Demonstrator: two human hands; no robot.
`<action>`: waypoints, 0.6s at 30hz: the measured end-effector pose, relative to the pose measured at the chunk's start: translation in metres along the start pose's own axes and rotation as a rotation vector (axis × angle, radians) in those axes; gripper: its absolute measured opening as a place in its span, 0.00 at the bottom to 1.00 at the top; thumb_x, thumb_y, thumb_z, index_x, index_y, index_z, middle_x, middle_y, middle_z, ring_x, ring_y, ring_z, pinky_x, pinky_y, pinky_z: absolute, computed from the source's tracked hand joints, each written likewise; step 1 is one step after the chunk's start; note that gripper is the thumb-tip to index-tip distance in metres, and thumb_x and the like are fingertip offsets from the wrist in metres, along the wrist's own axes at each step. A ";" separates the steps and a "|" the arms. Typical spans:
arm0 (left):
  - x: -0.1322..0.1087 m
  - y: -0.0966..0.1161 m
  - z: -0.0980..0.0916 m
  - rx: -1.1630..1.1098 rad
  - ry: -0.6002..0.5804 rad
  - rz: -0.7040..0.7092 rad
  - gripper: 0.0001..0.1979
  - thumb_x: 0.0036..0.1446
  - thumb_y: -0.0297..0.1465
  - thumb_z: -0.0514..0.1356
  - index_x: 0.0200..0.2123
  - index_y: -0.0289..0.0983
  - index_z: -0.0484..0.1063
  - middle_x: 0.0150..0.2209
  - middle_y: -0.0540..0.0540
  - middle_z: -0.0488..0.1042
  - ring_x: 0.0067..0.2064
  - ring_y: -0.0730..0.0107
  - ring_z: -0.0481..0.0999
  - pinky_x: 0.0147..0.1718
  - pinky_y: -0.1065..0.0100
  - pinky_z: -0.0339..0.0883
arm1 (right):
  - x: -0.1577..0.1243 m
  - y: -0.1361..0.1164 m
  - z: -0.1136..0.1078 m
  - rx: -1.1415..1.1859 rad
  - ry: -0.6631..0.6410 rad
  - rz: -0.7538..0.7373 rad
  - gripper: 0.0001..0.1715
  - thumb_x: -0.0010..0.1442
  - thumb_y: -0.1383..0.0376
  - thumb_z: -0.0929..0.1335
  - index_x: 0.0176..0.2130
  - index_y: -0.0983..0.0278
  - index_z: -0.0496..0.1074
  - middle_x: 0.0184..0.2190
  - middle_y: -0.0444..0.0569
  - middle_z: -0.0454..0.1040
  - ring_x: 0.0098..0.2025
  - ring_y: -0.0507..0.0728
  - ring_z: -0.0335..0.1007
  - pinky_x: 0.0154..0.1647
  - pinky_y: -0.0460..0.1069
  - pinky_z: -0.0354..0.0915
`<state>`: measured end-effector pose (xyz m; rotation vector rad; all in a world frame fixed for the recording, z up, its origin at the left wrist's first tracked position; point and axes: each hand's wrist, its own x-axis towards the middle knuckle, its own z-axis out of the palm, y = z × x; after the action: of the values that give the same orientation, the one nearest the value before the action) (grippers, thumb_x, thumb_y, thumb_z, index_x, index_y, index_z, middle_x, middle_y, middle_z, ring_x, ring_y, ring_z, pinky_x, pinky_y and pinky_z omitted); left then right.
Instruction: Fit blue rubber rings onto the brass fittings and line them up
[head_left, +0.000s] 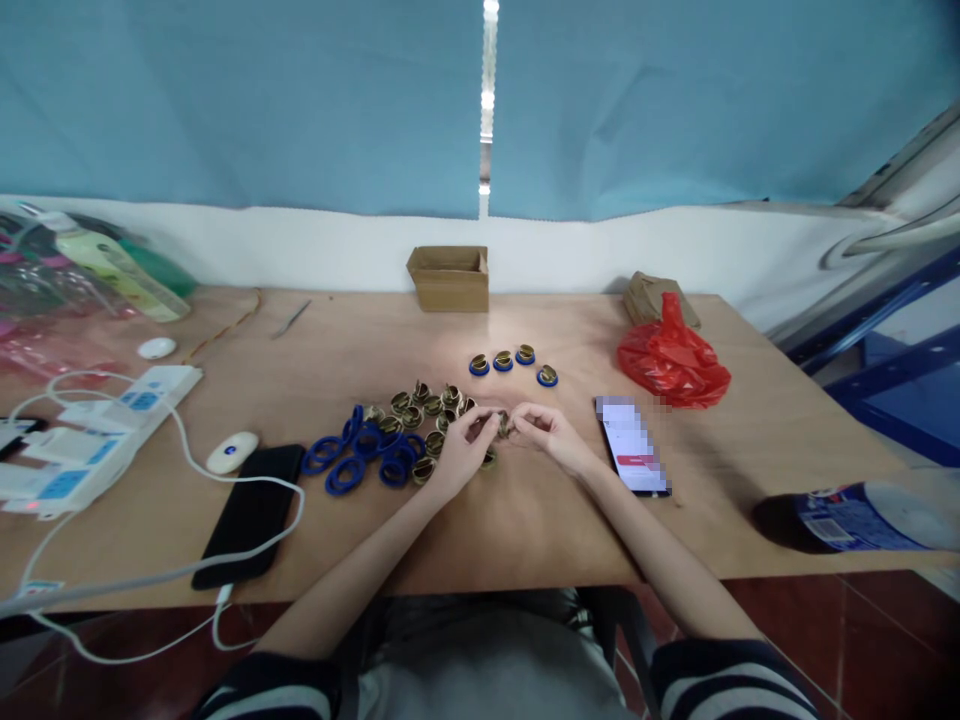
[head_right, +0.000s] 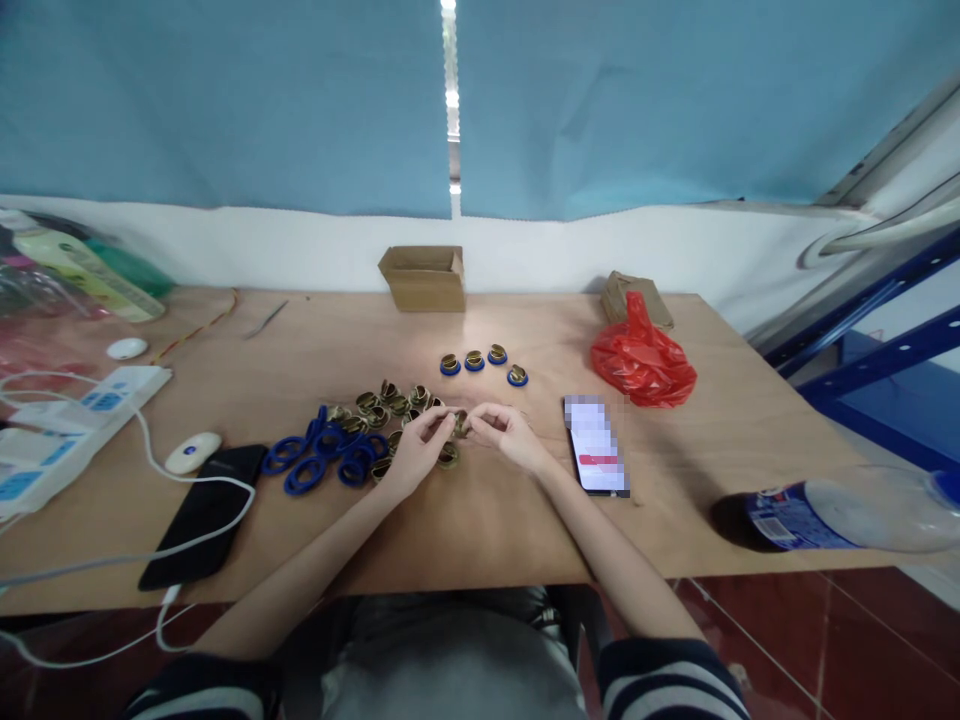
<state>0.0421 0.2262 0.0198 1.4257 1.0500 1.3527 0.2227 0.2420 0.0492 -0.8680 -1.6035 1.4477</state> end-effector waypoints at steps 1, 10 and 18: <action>0.000 0.001 0.000 -0.001 0.000 -0.005 0.14 0.63 0.40 0.61 0.43 0.37 0.79 0.40 0.43 0.82 0.42 0.63 0.81 0.42 0.63 0.76 | 0.000 -0.002 -0.001 -0.043 0.000 -0.028 0.16 0.62 0.52 0.71 0.33 0.62 0.75 0.36 0.48 0.72 0.40 0.57 0.70 0.47 0.52 0.64; -0.002 0.011 -0.002 0.023 -0.013 0.046 0.12 0.64 0.37 0.60 0.43 0.37 0.78 0.41 0.43 0.82 0.44 0.64 0.81 0.44 0.63 0.75 | -0.002 -0.006 -0.006 -0.145 -0.037 -0.003 0.16 0.58 0.52 0.73 0.32 0.62 0.79 0.31 0.48 0.75 0.34 0.56 0.70 0.39 0.51 0.66; -0.004 0.012 -0.001 0.001 -0.012 0.067 0.12 0.64 0.39 0.60 0.43 0.38 0.78 0.42 0.43 0.81 0.44 0.63 0.81 0.45 0.62 0.76 | -0.004 -0.009 -0.004 -0.034 -0.064 0.109 0.17 0.54 0.52 0.76 0.31 0.62 0.74 0.27 0.43 0.73 0.28 0.52 0.67 0.33 0.49 0.63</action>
<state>0.0413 0.2197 0.0303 1.4797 1.0033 1.3900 0.2284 0.2394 0.0574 -0.9503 -1.6543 1.5412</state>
